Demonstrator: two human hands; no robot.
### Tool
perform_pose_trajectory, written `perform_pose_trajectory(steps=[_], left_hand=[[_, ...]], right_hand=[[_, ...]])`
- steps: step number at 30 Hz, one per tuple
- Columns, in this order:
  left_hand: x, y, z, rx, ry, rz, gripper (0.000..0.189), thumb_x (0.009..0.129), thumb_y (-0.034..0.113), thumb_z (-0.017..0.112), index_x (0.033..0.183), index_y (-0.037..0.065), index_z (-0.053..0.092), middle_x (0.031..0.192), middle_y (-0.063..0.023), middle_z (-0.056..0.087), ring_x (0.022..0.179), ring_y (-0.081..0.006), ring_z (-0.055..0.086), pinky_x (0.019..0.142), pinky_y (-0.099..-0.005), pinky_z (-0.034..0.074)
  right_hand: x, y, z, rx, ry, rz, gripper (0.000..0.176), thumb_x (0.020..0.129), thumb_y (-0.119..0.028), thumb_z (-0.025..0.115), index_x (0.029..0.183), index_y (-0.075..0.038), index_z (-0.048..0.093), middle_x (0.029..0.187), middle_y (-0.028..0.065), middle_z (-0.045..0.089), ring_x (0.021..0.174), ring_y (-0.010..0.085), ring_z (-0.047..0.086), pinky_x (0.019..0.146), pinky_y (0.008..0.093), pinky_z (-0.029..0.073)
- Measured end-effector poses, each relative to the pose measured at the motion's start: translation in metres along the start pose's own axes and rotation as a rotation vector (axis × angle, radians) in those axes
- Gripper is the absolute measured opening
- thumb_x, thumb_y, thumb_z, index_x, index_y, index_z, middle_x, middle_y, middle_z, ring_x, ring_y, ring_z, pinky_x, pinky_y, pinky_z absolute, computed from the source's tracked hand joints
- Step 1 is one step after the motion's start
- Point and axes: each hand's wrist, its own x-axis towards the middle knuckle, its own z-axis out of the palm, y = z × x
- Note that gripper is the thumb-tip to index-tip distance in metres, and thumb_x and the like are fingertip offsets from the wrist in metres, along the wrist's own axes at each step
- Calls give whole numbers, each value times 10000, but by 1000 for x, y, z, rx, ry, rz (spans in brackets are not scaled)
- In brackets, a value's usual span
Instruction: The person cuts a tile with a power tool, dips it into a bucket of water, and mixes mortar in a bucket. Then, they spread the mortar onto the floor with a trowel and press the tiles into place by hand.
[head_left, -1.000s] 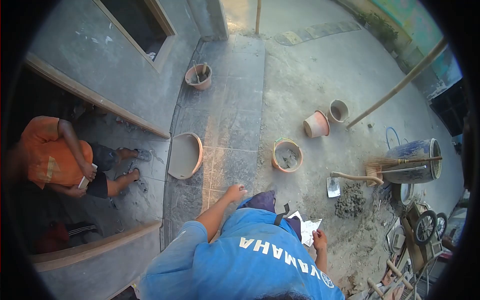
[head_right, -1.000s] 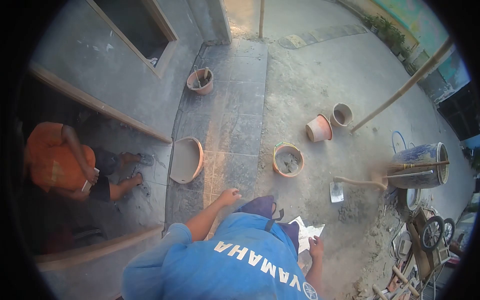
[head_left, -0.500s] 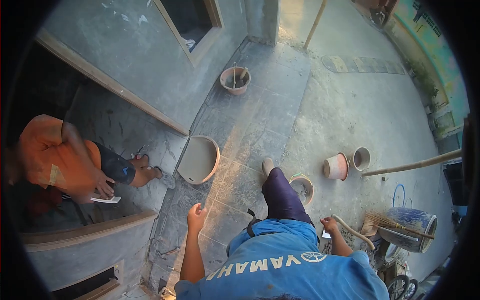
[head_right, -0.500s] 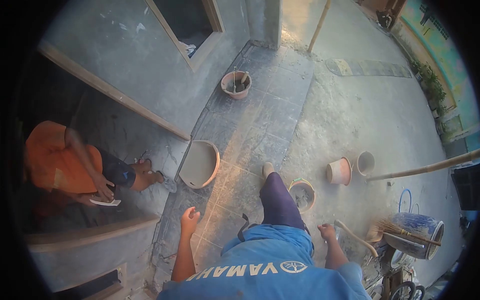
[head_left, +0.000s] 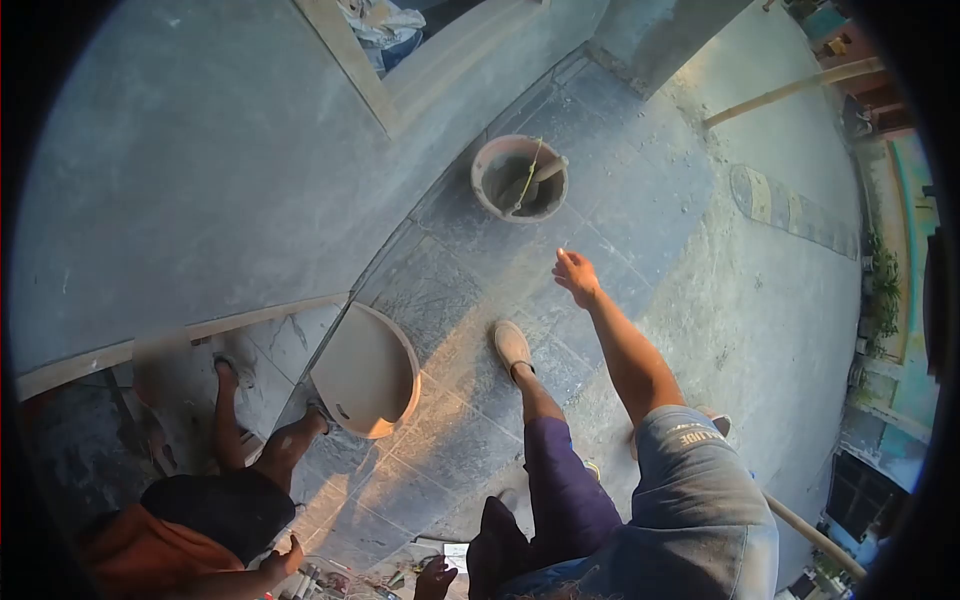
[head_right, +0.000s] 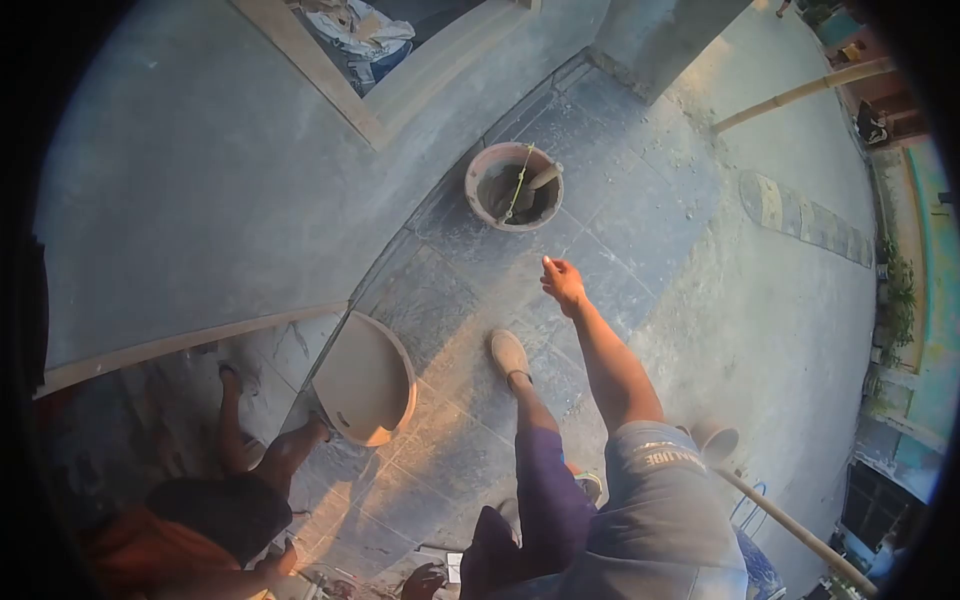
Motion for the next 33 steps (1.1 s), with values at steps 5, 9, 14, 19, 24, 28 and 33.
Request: perform_pose_trajectory(steps=[5,9,14,19,24,28,33], left_hand=[[-36,86,-16,-64,264,-134,604,822,362,701,1327,111,487,1187,-159,581,1108,-245,515,876,-415,473],[-41,116,2,-136,324,-143,518,856,338,673,1277,71,530,1103,-137,630,1009,-207,575,838,-360,494],[-77,77,78,-187,346,-84,428,899,307,638,1213,22,584,998,-109,691,885,-160,651,790,-292,519],[-136,129,97,-597,466,-156,472,852,283,699,1227,27,574,1014,-152,698,940,-231,681,793,-339,555],[-133,91,152,-742,491,-90,539,813,387,717,1210,42,595,1054,-160,692,946,-269,685,813,-352,551],[-137,86,160,-935,609,-28,481,821,380,701,1161,46,632,1078,-151,689,983,-271,673,855,-352,530],[-157,48,156,-1058,668,14,496,824,379,705,1194,61,617,1093,-131,688,1033,-255,655,883,-363,512]], right_hand=[[209,-51,60,113,253,-298,687,884,-412,659,1357,25,420,1183,191,604,1121,264,566,922,374,455],[201,-82,96,9,-122,-495,531,878,-386,674,1214,-5,519,994,111,630,954,214,586,788,346,475],[140,-84,58,-5,50,-182,270,970,-396,503,841,-159,516,604,-26,441,534,96,464,510,240,386],[9,-136,43,76,-394,-81,265,968,-369,519,808,-158,520,655,-32,509,596,120,509,597,319,455],[-186,-190,166,-126,-297,74,349,925,-426,599,739,-169,453,562,-24,369,512,144,417,542,346,409],[-338,-192,249,-344,-445,104,359,911,-434,609,751,-156,449,569,-11,368,512,166,415,562,367,400],[-417,-140,307,-557,-626,196,352,913,-391,617,716,-154,447,550,-33,352,467,140,375,497,353,372]])
